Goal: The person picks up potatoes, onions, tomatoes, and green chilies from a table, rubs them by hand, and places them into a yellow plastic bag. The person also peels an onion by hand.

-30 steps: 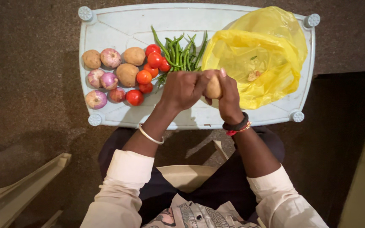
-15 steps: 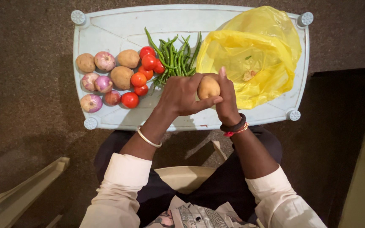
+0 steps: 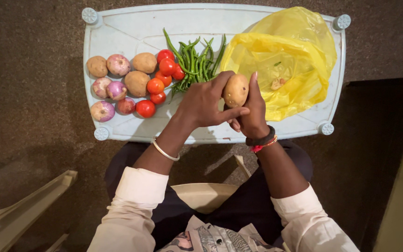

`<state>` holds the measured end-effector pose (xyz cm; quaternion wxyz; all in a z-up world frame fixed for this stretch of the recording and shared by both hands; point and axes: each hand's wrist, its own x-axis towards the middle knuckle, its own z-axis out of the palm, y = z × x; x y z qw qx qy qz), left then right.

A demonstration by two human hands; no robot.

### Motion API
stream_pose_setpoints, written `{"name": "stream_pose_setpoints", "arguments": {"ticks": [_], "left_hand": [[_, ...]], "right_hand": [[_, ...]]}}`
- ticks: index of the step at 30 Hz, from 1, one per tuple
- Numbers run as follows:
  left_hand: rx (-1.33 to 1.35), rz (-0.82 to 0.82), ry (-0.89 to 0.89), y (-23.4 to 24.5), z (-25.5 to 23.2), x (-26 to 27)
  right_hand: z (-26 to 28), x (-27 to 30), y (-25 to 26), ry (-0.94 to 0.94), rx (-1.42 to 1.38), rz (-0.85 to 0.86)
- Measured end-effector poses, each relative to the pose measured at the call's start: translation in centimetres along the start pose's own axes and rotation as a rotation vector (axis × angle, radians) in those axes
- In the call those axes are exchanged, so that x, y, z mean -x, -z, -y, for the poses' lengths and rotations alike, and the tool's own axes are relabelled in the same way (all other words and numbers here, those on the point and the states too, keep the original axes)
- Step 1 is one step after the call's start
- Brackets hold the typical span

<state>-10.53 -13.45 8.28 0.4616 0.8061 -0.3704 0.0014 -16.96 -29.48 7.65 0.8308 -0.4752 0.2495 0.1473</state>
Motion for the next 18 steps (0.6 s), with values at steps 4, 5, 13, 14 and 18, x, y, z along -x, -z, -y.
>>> {"name": "stream_pose_setpoints", "arguments": {"ticks": [4,5,13,14,18], "left_hand": [[-0.033,0.031,0.052,-0.5,0.4,0.1],[-0.029,0.024,0.043,-0.7,0.6,0.2],[-0.001,-0.139,0.008,-1.3,1.0,0.3],[0.038,-0.118,0.022,-0.9,0.7,0.3],[-0.080,-0.063,-0.056,0.1,-0.4,-0.1]], "right_hand": [[-1.1,-0.7,0.8,0.049,0.047,0.040],[-1.4,-0.8,0.9,0.085,0.076,0.035],[-0.3,-0.6,0.2,-0.031,-0.070,0.009],[-0.2,-0.5,0.1,-0.043,-0.048,-0.008],[0.0,-0.1,0.0,-0.012,0.088,-0.106]]}}
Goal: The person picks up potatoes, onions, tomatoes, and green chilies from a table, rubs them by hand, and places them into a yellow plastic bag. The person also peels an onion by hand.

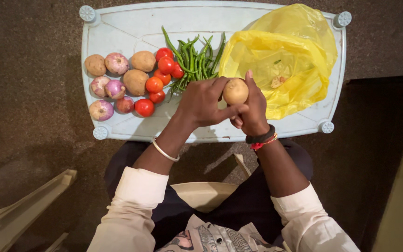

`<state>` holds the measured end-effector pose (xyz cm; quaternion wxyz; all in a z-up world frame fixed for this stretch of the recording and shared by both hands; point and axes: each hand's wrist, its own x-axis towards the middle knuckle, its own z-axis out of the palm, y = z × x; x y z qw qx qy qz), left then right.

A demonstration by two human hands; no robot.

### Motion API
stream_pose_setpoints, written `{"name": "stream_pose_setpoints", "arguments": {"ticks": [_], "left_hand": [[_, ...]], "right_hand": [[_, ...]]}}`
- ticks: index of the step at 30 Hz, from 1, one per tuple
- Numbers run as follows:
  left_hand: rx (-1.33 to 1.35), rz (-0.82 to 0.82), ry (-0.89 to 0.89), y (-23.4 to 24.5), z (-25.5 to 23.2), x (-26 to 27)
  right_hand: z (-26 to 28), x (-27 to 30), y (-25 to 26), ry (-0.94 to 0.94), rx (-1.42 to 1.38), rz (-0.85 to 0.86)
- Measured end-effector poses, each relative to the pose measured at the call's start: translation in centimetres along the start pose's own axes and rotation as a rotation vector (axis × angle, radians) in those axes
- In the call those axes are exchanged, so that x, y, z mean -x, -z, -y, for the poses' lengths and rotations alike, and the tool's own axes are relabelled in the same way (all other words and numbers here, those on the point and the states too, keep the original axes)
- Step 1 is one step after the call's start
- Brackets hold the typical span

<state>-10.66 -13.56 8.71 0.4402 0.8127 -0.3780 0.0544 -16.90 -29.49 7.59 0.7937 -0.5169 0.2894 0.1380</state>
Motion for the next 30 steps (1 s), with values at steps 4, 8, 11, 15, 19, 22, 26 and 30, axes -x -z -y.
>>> {"name": "stream_pose_setpoints", "arguments": {"ticks": [4,8,11,15,19,22,26,30], "left_hand": [[0.025,0.100,0.083,-0.7,0.6,0.2],[-0.005,0.123,0.094,-1.9,1.7,0.9],[-0.037,0.052,0.059,-1.9,1.6,1.2],[-0.075,0.031,0.136,-0.5,2.1,0.9],[-0.075,0.066,0.220,0.6,2.9,1.0],[-0.078,0.105,0.248,0.7,3.1,1.2],[-0.121,0.138,0.288,1.0,3.8,1.2],[-0.101,0.137,0.347,2.0,5.6,1.0]], "right_hand": [[0.3,0.0,0.2,0.090,-0.002,0.061],[-0.4,-1.2,2.4,0.119,-0.079,0.146],[-1.6,-3.3,5.3,0.110,-0.247,0.001],[-4.0,-7.2,11.8,0.113,-0.494,-0.171],[-5.7,-11.0,17.9,0.179,-0.635,-0.252],[-5.4,-11.7,19.6,0.278,-0.620,-0.251],[-3.6,-10.6,18.5,0.327,-0.583,-0.345],[-1.7,-8.6,15.6,0.349,-0.481,-0.434]]}}
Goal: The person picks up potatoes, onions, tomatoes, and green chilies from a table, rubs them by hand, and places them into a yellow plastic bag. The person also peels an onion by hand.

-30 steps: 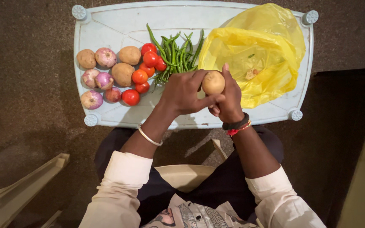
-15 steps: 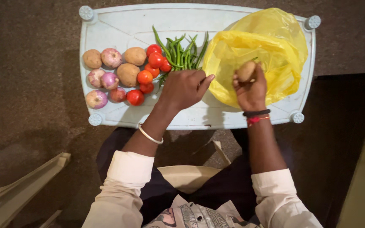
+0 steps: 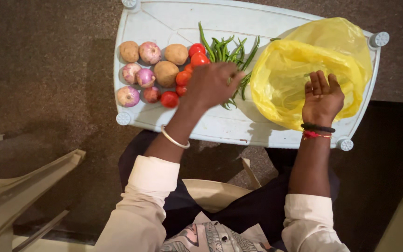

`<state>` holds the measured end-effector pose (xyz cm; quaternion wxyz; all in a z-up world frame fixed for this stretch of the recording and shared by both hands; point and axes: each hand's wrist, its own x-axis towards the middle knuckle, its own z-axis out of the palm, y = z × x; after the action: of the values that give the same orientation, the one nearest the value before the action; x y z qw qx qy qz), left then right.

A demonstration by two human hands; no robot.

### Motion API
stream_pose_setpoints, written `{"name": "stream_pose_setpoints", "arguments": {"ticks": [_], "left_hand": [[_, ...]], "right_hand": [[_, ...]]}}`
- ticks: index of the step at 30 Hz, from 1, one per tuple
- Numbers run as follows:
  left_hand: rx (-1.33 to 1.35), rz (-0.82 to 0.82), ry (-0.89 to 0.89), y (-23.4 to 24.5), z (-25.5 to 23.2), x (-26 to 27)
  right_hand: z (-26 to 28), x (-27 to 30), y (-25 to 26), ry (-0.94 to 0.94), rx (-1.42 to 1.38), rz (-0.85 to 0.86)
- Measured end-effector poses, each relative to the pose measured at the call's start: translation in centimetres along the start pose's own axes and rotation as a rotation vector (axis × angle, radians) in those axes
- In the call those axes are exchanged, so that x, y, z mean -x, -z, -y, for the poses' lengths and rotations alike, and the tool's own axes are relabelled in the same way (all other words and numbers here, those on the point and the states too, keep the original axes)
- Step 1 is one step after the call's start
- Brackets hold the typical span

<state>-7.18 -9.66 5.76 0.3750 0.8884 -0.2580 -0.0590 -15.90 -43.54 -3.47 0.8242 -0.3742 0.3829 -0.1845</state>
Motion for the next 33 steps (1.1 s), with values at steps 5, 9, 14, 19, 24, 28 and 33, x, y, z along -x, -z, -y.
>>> {"name": "stream_pose_setpoints", "arguments": {"ticks": [5,9,14,19,24,28,33], "left_hand": [[-0.320,-0.173,0.165,2.7,5.2,-0.2],[-0.450,-0.121,0.253,3.7,7.5,0.2],[-0.536,0.023,0.323,2.8,9.3,0.1],[-0.583,0.046,0.359,1.8,10.7,0.0],[-0.605,0.035,0.352,1.8,11.5,-0.4],[-0.623,-0.001,0.307,1.3,11.9,0.2],[-0.623,0.046,0.335,1.7,11.7,-0.4]], "right_hand": [[0.9,2.8,-1.8,0.008,0.100,0.129],[1.2,4.9,-3.1,-0.032,0.199,0.218],[1.2,7.5,-5.1,-0.037,0.344,0.334],[0.5,6.2,-3.9,-0.113,0.418,0.242],[-1.3,0.0,-0.3,-0.164,0.137,0.055],[-1.4,-2.5,1.5,-0.164,0.023,0.012],[-0.3,-2.4,0.3,-0.058,-0.174,0.086]]}}
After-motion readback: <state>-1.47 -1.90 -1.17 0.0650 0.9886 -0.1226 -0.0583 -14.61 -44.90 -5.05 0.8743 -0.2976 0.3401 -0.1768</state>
